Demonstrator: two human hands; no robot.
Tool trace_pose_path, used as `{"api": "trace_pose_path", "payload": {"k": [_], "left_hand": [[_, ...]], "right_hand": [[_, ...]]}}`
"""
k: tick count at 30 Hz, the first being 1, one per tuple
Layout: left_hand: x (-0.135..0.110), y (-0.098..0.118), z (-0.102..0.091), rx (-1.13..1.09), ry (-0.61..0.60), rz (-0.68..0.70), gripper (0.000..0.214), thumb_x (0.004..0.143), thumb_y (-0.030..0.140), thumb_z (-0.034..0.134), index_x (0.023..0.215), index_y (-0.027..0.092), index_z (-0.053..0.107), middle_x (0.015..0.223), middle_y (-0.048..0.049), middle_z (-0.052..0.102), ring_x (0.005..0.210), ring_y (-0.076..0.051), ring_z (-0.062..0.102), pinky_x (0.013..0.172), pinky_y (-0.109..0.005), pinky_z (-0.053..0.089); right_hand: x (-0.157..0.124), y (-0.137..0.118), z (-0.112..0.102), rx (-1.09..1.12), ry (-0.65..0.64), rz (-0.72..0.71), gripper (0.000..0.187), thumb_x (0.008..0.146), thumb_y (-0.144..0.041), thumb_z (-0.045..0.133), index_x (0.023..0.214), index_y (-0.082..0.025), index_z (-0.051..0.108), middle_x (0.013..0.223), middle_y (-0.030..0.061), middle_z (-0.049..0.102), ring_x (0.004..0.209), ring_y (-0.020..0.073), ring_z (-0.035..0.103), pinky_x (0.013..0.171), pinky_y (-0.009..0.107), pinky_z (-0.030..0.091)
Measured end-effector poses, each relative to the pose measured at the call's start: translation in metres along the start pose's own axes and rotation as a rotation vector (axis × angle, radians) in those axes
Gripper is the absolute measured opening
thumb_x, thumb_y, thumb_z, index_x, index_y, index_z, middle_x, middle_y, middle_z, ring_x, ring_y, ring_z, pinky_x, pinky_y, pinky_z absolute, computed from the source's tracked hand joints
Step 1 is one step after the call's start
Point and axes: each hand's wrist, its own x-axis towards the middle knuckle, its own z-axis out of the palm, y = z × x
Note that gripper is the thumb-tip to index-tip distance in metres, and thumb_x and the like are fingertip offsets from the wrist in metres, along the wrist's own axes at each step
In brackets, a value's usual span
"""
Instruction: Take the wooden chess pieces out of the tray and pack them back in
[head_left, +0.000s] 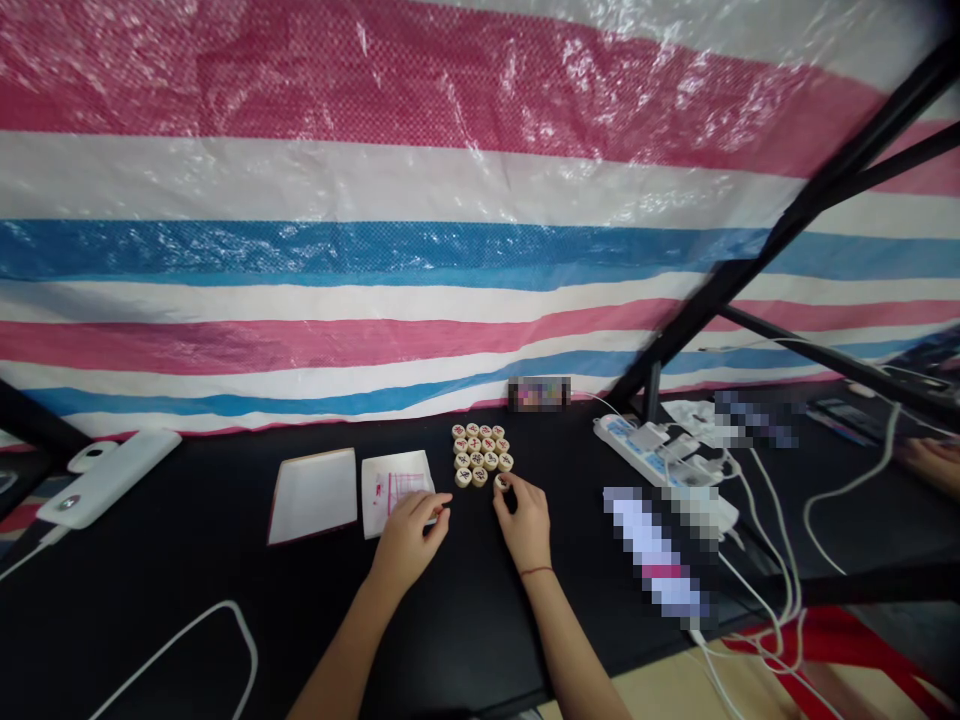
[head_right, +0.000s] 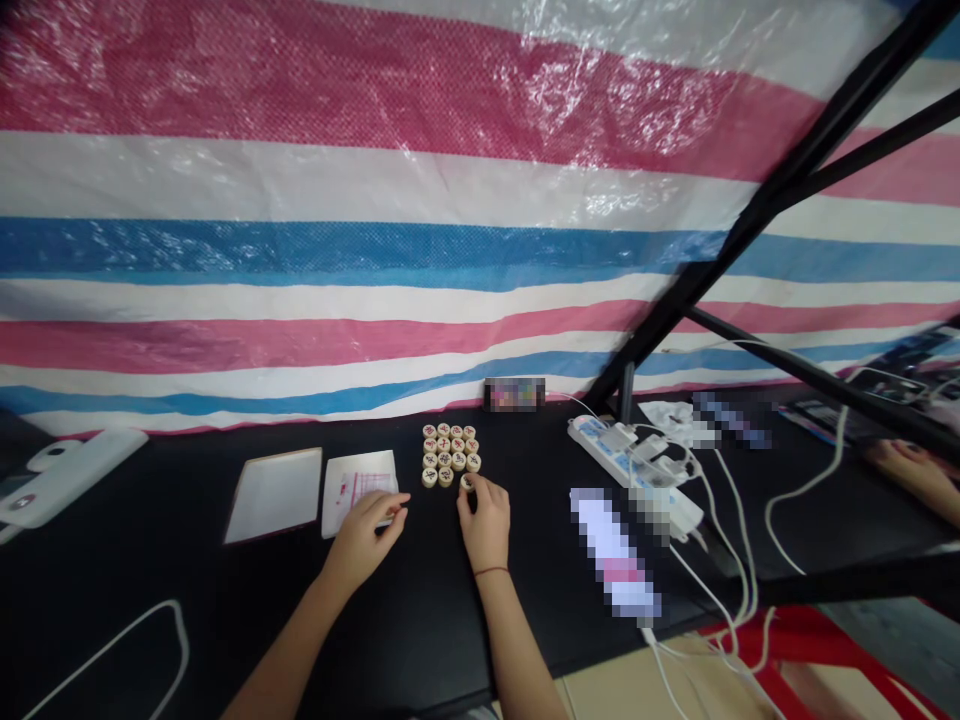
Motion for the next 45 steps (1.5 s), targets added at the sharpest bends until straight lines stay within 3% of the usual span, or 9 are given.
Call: {"api": "trace_pose_path", "payload": {"k": [15,22,24,28,30,35,45], "left_hand": [[0.0,-0.005,0.001,0.01,0.001,-0.013,0.019,0.088,0.02,0.049,0.099,0.021,0.064,0.084,-0.0043,0.068,0.077,-0.016,0.064,0.074,-0.031,0.053],[0.006,-0.017,-0.017,0.105,0.03,0.012,0.022,0.091,0.023,0.045,0.1,0.023,0.065,0.091,-0.005,0.069,0.086,-0.018,0.064,0.082,-0.034,0.049],[0.007,-0.024,-0.024,0.199,0.006,-0.026,0.024,0.09,0.023,0.045,0.103,0.023,0.066,0.094,-0.0054,0.069,0.09,-0.02,0.063,0.084,-0.036,0.048],[0.004,-0.03,-0.026,0.427,-0.112,-0.092,0.021,0.088,0.025,0.049,0.094,0.025,0.069,0.093,-0.0047,0.07,0.092,-0.024,0.061,0.08,-0.038,0.043],[0.002,-0.028,-0.023,0.489,-0.167,-0.091,0.02,0.088,0.026,0.05,0.09,0.024,0.07,0.092,-0.0049,0.071,0.092,-0.025,0.06,0.079,-0.038,0.041],[0.0,-0.02,-0.018,0.455,-0.184,-0.089,0.02,0.086,0.025,0.05,0.086,0.023,0.07,0.088,-0.0052,0.07,0.087,-0.023,0.061,0.078,-0.037,0.038],[0.006,-0.007,-0.018,0.287,-0.24,-0.166,0.014,0.085,0.027,0.051,0.081,0.022,0.063,0.081,-0.0004,0.07,0.08,-0.02,0.065,0.077,-0.034,0.038]], "right_hand": [[0.006,-0.005,0.0,-0.03,-0.032,0.019,0.02,0.088,-0.031,0.047,0.093,-0.018,0.061,0.093,0.0095,0.068,0.086,0.0239,0.058,0.075,0.035,0.043],[0.006,-0.02,-0.013,0.054,0.06,-0.016,0.019,0.087,-0.031,0.051,0.096,-0.018,0.06,0.094,0.0091,0.065,0.087,0.0226,0.057,0.076,0.035,0.043],[0.003,-0.035,-0.017,0.118,-0.034,-0.077,0.02,0.086,-0.031,0.053,0.1,-0.018,0.06,0.088,0.0063,0.064,0.081,0.0201,0.057,0.074,0.032,0.042],[-0.003,-0.071,-0.014,0.143,-0.397,-0.251,0.047,0.077,-0.036,0.065,0.119,-0.019,0.055,0.083,0.0028,0.063,0.075,0.019,0.058,0.069,0.03,0.04],[-0.006,-0.083,-0.006,0.116,-0.468,-0.27,0.052,0.074,-0.037,0.067,0.121,-0.019,0.054,0.088,0.0043,0.065,0.078,0.0205,0.059,0.07,0.031,0.039],[-0.011,-0.086,0.007,0.102,-0.497,-0.241,0.039,0.078,-0.027,0.062,0.116,-0.018,0.056,0.095,0.0063,0.066,0.085,0.0215,0.06,0.072,0.03,0.038],[-0.013,-0.085,0.006,0.155,-0.473,-0.203,0.029,0.077,-0.023,0.065,0.106,-0.02,0.061,0.087,0.0036,0.065,0.08,0.0201,0.059,0.07,0.03,0.039]]}}
